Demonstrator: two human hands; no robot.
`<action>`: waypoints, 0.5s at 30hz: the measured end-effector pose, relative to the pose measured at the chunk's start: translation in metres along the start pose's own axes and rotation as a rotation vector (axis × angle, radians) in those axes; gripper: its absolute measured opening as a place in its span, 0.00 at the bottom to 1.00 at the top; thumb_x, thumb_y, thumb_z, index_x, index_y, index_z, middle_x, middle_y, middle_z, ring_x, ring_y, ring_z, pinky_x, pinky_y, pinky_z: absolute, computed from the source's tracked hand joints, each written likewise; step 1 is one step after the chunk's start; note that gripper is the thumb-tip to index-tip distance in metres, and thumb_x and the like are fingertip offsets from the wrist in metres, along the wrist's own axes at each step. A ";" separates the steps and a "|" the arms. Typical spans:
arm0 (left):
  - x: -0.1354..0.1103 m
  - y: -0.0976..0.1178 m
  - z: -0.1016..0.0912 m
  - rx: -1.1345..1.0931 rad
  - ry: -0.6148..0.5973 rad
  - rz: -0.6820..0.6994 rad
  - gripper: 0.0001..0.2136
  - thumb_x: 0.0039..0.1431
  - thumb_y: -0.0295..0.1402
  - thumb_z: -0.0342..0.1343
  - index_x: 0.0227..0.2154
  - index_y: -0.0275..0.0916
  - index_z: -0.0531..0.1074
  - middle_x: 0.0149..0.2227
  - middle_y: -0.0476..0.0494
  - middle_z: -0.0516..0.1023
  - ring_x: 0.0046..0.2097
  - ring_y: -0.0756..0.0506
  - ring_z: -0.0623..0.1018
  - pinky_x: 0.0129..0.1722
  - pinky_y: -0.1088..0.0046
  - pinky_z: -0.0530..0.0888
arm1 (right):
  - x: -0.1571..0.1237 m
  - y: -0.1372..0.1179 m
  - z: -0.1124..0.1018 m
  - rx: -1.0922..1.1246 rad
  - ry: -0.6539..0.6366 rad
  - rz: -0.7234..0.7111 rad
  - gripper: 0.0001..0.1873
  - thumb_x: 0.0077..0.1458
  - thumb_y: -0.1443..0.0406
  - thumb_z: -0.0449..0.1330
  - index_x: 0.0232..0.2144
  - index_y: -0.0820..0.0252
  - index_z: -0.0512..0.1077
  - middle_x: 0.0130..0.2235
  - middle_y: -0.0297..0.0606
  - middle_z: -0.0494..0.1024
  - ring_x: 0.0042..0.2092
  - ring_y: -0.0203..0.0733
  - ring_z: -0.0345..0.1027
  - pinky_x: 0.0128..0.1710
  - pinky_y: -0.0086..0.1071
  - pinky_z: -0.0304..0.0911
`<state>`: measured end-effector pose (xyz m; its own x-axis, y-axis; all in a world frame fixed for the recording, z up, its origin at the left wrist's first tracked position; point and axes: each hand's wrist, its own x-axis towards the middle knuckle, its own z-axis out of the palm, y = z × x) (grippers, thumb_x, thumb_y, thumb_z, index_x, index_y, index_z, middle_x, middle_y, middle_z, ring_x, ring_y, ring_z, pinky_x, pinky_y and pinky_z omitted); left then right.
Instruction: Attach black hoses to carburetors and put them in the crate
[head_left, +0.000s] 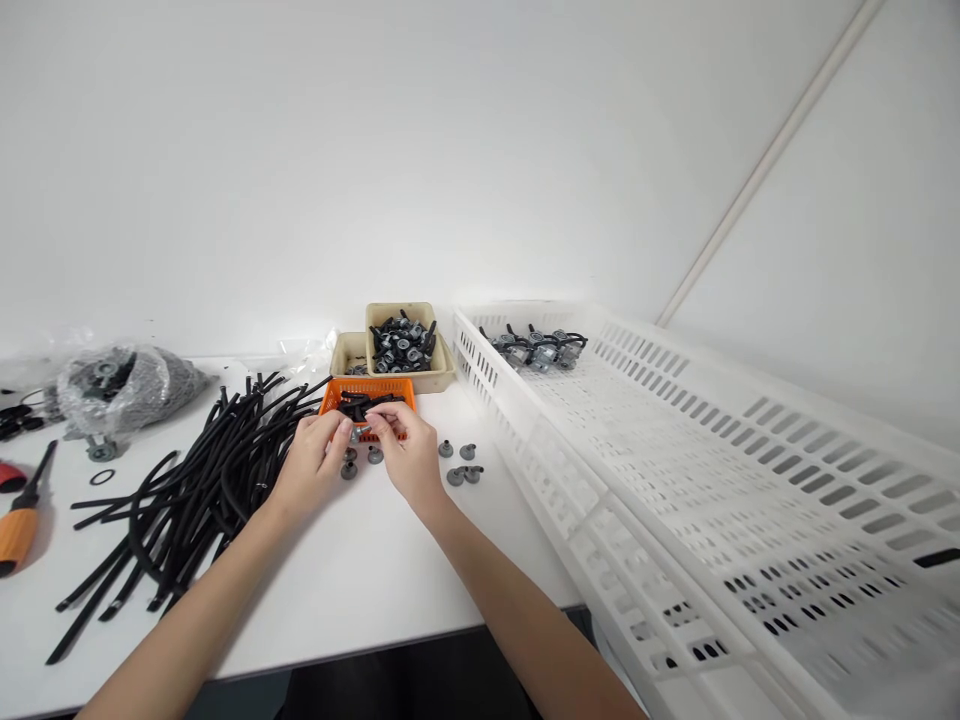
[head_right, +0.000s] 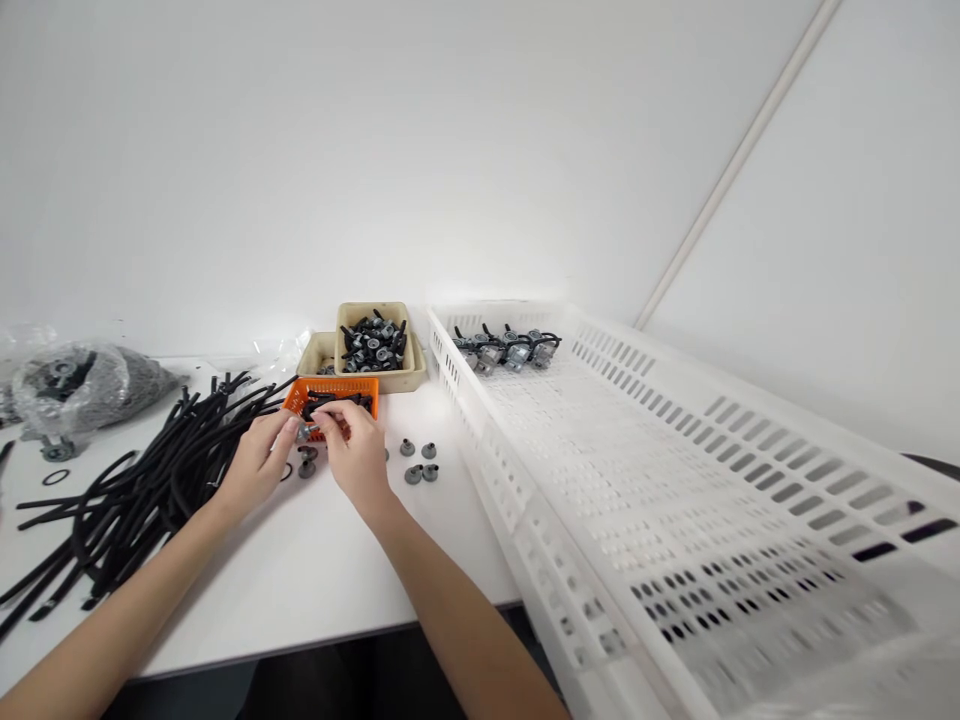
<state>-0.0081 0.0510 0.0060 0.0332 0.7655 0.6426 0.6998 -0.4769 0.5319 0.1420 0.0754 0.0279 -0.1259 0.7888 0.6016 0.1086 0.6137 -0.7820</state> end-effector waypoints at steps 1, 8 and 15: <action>0.001 0.000 0.001 -0.022 0.003 -0.010 0.16 0.68 0.39 0.39 0.25 0.40 0.63 0.24 0.51 0.68 0.30 0.47 0.68 0.37 0.69 0.63 | 0.000 0.000 0.000 -0.036 0.000 -0.035 0.07 0.58 0.63 0.57 0.32 0.57 0.74 0.35 0.36 0.80 0.37 0.39 0.74 0.40 0.32 0.69; 0.003 -0.001 0.002 -0.145 0.038 -0.090 0.19 0.68 0.40 0.36 0.24 0.40 0.63 0.23 0.50 0.67 0.28 0.48 0.68 0.31 0.70 0.63 | -0.003 0.001 0.000 -0.143 -0.028 -0.153 0.09 0.60 0.67 0.53 0.38 0.56 0.74 0.39 0.38 0.79 0.43 0.41 0.72 0.45 0.34 0.67; 0.001 -0.002 0.003 -0.199 0.073 -0.184 0.21 0.68 0.43 0.34 0.26 0.40 0.65 0.24 0.49 0.70 0.29 0.47 0.71 0.32 0.70 0.65 | -0.002 0.000 -0.001 -0.106 -0.100 -0.090 0.11 0.60 0.68 0.51 0.39 0.55 0.73 0.42 0.37 0.79 0.45 0.41 0.71 0.47 0.35 0.66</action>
<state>-0.0074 0.0540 0.0038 -0.1378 0.8173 0.5595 0.5350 -0.4140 0.7365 0.1432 0.0737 0.0263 -0.2368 0.7267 0.6449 0.1952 0.6858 -0.7011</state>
